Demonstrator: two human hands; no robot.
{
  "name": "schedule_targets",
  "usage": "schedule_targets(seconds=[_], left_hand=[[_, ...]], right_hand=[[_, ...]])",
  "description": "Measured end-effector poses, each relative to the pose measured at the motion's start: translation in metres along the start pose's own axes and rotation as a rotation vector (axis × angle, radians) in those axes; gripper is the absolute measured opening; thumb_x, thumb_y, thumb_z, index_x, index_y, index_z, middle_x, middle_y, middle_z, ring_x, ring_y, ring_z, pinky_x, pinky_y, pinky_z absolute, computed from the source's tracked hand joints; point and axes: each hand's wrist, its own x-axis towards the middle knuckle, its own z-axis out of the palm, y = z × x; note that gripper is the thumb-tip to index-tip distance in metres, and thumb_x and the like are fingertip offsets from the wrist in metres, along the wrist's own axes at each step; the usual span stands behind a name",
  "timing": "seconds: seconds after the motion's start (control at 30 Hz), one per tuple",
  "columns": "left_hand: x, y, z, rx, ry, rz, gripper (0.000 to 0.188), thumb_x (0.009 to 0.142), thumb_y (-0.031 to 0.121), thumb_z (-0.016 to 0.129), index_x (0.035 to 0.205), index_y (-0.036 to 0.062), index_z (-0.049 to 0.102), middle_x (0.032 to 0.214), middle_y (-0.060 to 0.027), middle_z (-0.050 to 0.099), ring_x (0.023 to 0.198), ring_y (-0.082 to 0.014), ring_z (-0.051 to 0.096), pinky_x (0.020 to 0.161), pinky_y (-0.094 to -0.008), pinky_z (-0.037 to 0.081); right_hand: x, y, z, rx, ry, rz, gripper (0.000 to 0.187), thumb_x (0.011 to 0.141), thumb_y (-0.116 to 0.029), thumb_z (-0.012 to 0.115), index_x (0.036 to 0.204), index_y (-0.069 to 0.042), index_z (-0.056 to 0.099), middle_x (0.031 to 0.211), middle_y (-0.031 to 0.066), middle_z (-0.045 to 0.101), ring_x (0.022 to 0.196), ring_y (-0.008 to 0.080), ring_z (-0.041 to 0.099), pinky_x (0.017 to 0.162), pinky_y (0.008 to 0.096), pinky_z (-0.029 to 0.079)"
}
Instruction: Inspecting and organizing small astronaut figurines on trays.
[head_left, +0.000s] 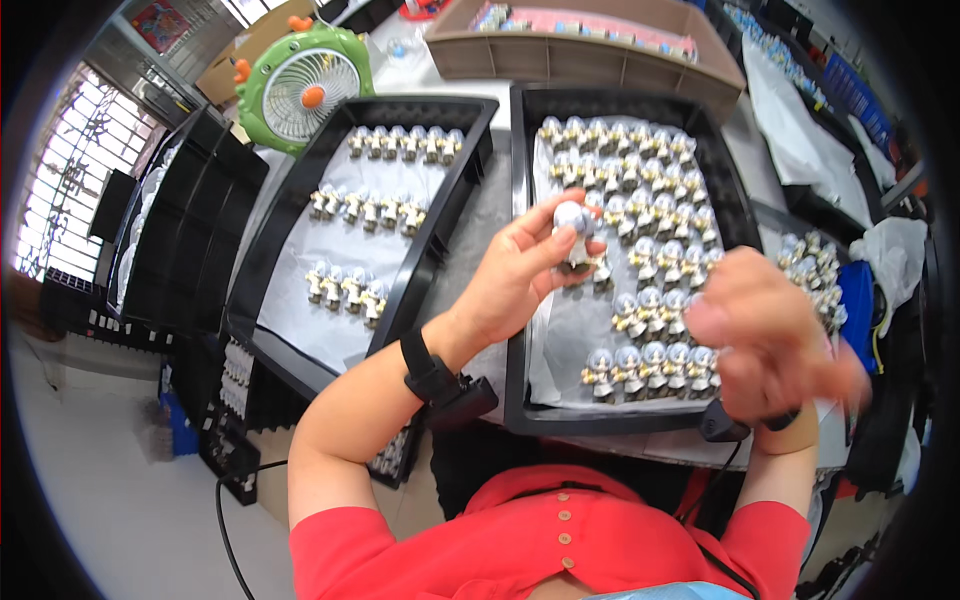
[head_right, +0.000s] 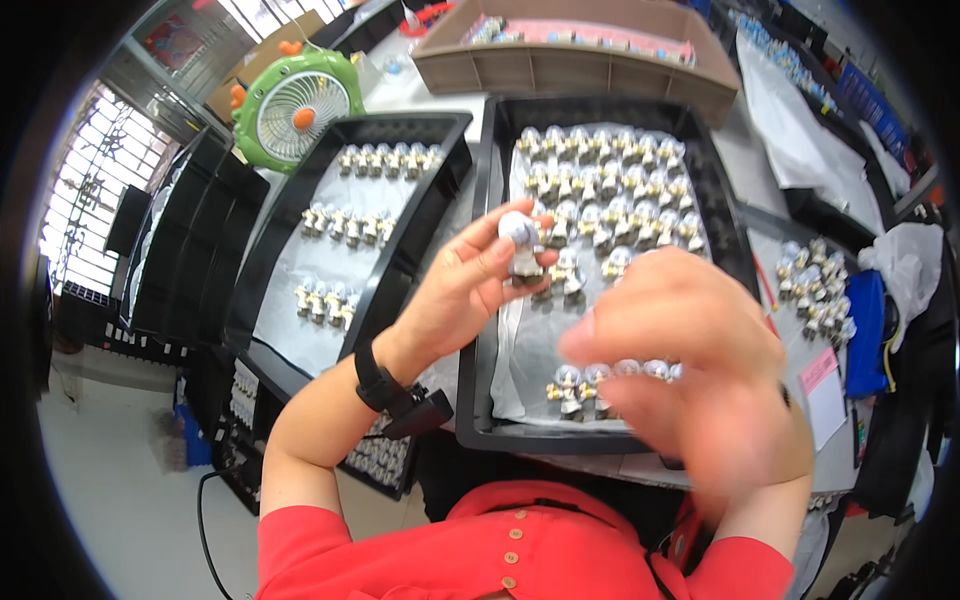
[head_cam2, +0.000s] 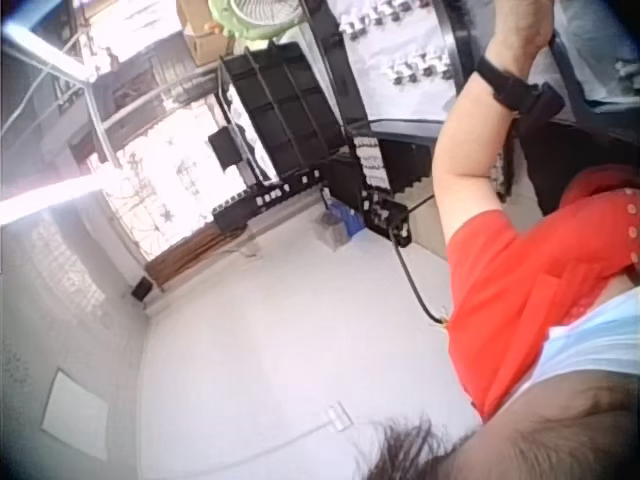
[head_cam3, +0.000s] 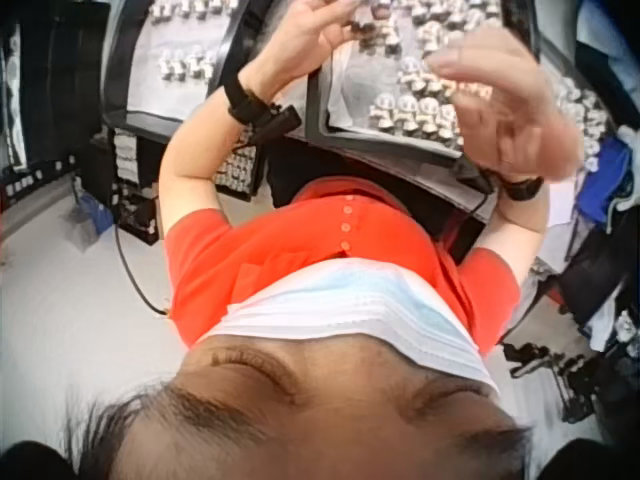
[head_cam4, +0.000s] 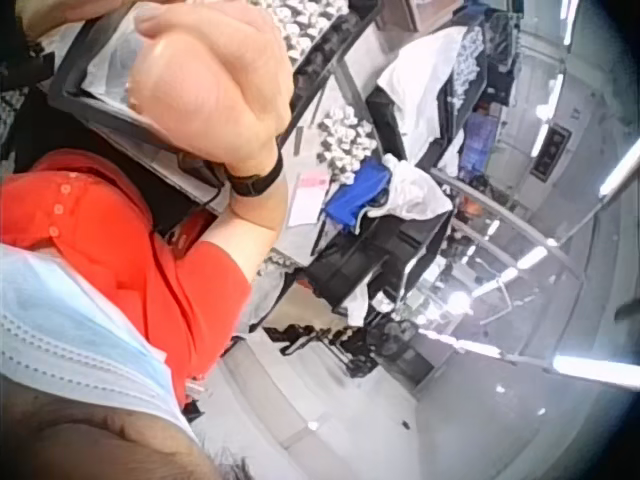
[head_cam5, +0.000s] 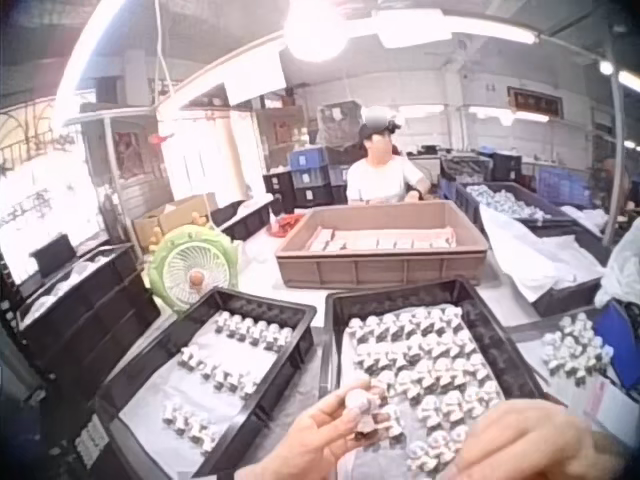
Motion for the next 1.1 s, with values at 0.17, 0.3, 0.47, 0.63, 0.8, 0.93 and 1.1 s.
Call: schedule_targets(seconds=[0.17, 0.3, 0.47, 0.63, 0.8, 0.93, 1.1], left_hand=[[0.001, -0.001, -0.002, 0.024, -0.009, -0.006, 0.052, 0.092, 0.021, 0.056, 0.138, 0.0080, 0.036, 0.133, -0.0115, 0.047, 0.111, -0.0222, 0.055, 0.095, -0.0400, 0.045], [0.001, 0.001, 0.001, 0.068, 0.001, -0.015, 0.054, 0.093, 0.022, 0.055, 0.139, 0.0067, 0.034, 0.135, -0.0136, 0.045, 0.113, -0.0236, 0.054, 0.096, -0.0425, 0.043], [0.001, 0.003, 0.004, 0.098, 0.001, -0.019, 0.056, 0.092, 0.023, 0.056, 0.140, 0.0060, 0.032, 0.137, -0.0146, 0.042, 0.114, -0.0247, 0.052, 0.097, -0.0431, 0.043], [0.000, 0.002, 0.002, 0.104, 0.013, -0.021, 0.055, 0.093, 0.024, 0.055, 0.140, 0.0056, 0.033, 0.137, -0.0145, 0.043, 0.113, -0.0248, 0.054, 0.096, -0.0419, 0.044], [0.001, 0.002, 0.003, 0.110, 0.022, -0.024, 0.055, 0.093, 0.023, 0.055, 0.140, 0.0055, 0.033, 0.137, -0.0152, 0.043, 0.113, -0.0252, 0.054, 0.096, -0.0422, 0.044], [0.001, 0.003, 0.006, 0.121, 0.035, -0.024, 0.055, 0.093, 0.024, 0.054, 0.140, 0.0050, 0.032, 0.137, -0.0155, 0.043, 0.113, -0.0252, 0.054, 0.096, -0.0423, 0.044], [0.000, 0.003, 0.006, 0.132, 0.043, -0.023, 0.057, 0.093, 0.025, 0.054, 0.140, 0.0042, 0.031, 0.136, -0.0152, 0.044, 0.113, -0.0256, 0.054, 0.096, -0.0429, 0.044]], right_hand=[[-0.011, -0.031, -0.003, -0.012, -0.015, 0.069, 0.009, 0.089, -0.026, 0.061, 0.084, -0.022, 0.055, 0.080, -0.0035, 0.059, 0.070, 0.0120, 0.048, 0.063, 0.0268, 0.037], [-0.031, -0.024, 0.002, 0.227, 0.167, 0.114, 0.014, 0.087, -0.019, 0.062, 0.081, -0.029, 0.055, 0.078, -0.0062, 0.061, 0.073, 0.0102, 0.047, 0.064, 0.0241, 0.036], [-0.035, -0.029, 0.009, 0.261, 0.148, 0.194, 0.024, 0.083, -0.009, 0.064, 0.075, -0.030, 0.056, 0.078, -0.0046, 0.063, 0.075, 0.0109, 0.048, 0.067, 0.0233, 0.034], [-0.035, -0.024, 0.014, 0.235, 0.257, 0.087, 0.025, 0.080, -0.005, 0.064, 0.070, -0.027, 0.056, 0.072, -0.0077, 0.061, 0.074, 0.0101, 0.051, 0.068, 0.0229, 0.035], [-0.044, -0.014, 0.023, 0.343, 0.387, -0.035, 0.026, 0.081, -0.003, 0.061, 0.072, -0.027, 0.057, 0.071, -0.0099, 0.060, 0.073, 0.0074, 0.053, 0.068, 0.0218, 0.035], [-0.040, -0.008, 0.029, 0.321, 0.399, -0.057, 0.025, 0.083, -0.003, 0.060, 0.075, -0.028, 0.058, 0.072, -0.0109, 0.060, 0.073, 0.0054, 0.054, 0.067, 0.0212, 0.035], [-0.040, -0.006, 0.031, 0.301, 0.411, -0.070, 0.026, 0.085, -0.004, 0.058, 0.079, -0.029, 0.060, 0.072, -0.0122, 0.060, 0.073, 0.0028, 0.055, 0.067, 0.0203, 0.036]])
